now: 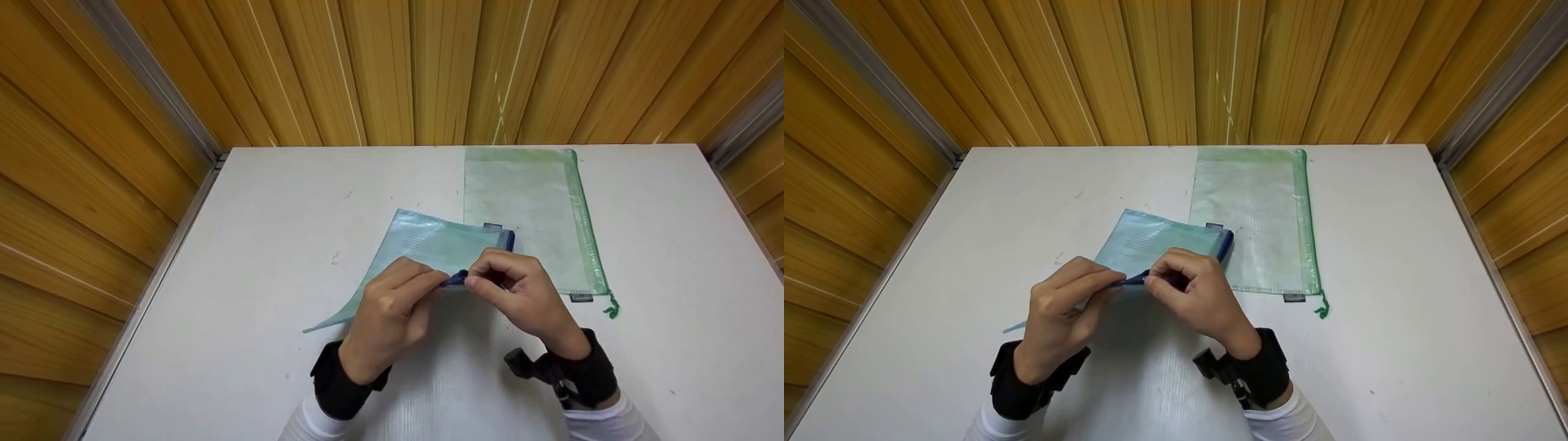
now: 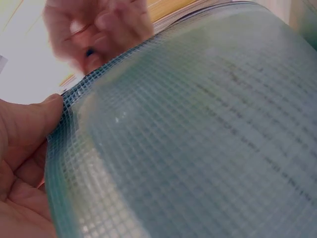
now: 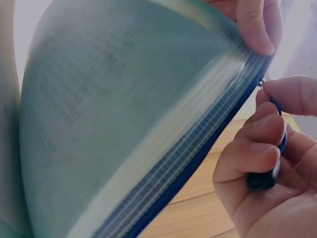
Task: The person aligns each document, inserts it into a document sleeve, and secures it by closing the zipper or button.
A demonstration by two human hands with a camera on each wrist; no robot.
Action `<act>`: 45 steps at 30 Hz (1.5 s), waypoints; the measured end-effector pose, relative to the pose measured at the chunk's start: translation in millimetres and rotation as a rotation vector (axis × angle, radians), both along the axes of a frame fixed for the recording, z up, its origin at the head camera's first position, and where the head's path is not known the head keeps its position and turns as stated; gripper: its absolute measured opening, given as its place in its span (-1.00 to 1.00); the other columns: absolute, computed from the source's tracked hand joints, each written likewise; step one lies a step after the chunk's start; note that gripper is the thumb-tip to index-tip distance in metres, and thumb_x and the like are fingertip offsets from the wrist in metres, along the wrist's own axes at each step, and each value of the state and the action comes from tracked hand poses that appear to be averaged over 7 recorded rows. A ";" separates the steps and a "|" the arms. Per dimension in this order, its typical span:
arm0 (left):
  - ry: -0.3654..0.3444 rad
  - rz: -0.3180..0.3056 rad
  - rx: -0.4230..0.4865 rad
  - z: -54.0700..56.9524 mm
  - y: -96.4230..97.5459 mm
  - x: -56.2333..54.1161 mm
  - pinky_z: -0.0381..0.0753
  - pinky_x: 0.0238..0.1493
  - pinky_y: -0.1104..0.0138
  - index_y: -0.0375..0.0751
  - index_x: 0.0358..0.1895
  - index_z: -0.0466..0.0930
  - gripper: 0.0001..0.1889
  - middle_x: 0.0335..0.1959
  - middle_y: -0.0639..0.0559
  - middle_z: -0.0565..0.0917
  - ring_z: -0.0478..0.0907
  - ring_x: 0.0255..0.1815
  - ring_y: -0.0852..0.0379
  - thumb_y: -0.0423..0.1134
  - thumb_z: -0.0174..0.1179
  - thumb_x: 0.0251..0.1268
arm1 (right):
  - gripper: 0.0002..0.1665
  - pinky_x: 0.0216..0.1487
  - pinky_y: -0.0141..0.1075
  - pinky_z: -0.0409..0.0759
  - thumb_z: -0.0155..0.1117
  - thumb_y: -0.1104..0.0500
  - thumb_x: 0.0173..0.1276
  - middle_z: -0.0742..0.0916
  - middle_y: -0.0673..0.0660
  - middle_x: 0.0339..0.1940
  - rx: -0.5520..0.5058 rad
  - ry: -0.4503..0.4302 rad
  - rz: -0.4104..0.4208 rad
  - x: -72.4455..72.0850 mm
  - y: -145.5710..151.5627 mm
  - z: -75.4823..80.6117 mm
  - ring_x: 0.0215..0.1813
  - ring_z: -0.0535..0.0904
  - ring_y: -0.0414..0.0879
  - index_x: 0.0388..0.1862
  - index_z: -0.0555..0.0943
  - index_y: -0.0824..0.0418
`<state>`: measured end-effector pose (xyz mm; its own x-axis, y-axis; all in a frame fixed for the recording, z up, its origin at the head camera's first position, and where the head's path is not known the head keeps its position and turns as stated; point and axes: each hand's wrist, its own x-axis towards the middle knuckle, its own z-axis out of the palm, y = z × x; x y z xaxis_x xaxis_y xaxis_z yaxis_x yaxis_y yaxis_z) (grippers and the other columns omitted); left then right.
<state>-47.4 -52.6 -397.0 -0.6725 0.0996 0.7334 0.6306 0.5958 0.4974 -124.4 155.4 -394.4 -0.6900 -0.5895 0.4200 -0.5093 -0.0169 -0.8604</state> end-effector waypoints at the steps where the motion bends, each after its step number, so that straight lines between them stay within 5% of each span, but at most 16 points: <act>1: -0.010 0.000 0.004 0.1 -0.6 0.6 0.74 -0.12 0.42 -0.34 -0.11 0.85 -0.80 -0.28 -0.05 0.77 0.72 -0.21 0.11 -0.64 0.41 0.31 | -0.72 -0.50 -0.20 0.28 0.31 0.61 0.41 0.55 0.09 -0.49 0.003 0.006 -0.005 -0.2 0.2 0.1 -0.48 0.36 -0.19 -0.31 0.71 0.26; 8: -0.065 0.006 -0.018 -1.3 -0.9 0.4 0.73 -0.10 0.39 -0.28 -0.14 0.80 -0.88 -0.27 -0.03 0.73 0.70 -0.19 0.10 -0.48 0.51 0.33 | -0.71 -0.51 -0.20 0.30 0.33 0.62 0.38 0.56 0.10 -0.49 0.016 0.045 -0.023 1.7 -1.3 0.6 -0.46 0.38 -0.21 -0.30 0.72 0.26; 16: -0.001 0.012 -0.033 -2.4 -1.1 -2.0 0.70 -0.14 0.40 -0.27 -0.19 0.79 -0.97 -0.32 -0.01 0.73 0.70 -0.24 0.12 -0.44 0.45 0.46 | -0.73 -0.49 -0.23 0.30 0.30 0.65 0.38 0.58 0.11 -0.46 -0.024 0.059 0.013 0.7 -1.8 0.4 -0.46 0.38 -0.18 -0.28 0.71 0.32; 27: 0.059 0.041 -0.010 0.4 -6.8 -5.1 0.68 -0.24 0.42 -0.30 -0.23 0.81 -0.86 -0.37 -0.01 0.73 0.68 -0.30 0.12 -0.57 0.53 0.25 | -0.77 -0.49 -0.26 0.38 0.33 0.56 0.45 0.59 0.08 -0.46 0.047 -0.051 -0.027 -1.1 -3.0 -4.3 -0.42 0.42 -0.33 -0.30 0.72 0.28; 37: 0.049 0.036 0.025 0.9 -8.7 -3.5 0.65 -0.26 0.41 -0.31 -0.21 0.83 -0.87 -0.37 -0.02 0.74 0.64 -0.30 0.13 -0.57 0.50 0.28 | -0.76 -0.51 -0.24 0.35 0.32 0.57 0.44 0.56 0.12 -0.49 0.034 -0.035 -0.008 -2.5 -3.0 -4.3 -0.44 0.40 -0.31 -0.31 0.70 0.28; 45: 0.111 0.029 0.018 0.9 -9.1 -3.7 0.67 -0.24 0.38 -0.32 -0.21 0.82 -0.86 -0.37 -0.03 0.74 0.66 -0.29 0.11 -0.57 0.51 0.25 | -0.74 -0.49 -0.27 0.38 0.31 0.60 0.42 0.57 0.11 -0.48 -0.005 -0.035 0.007 -0.2 -3.3 -1.3 -0.41 0.43 -0.33 -0.32 0.70 0.29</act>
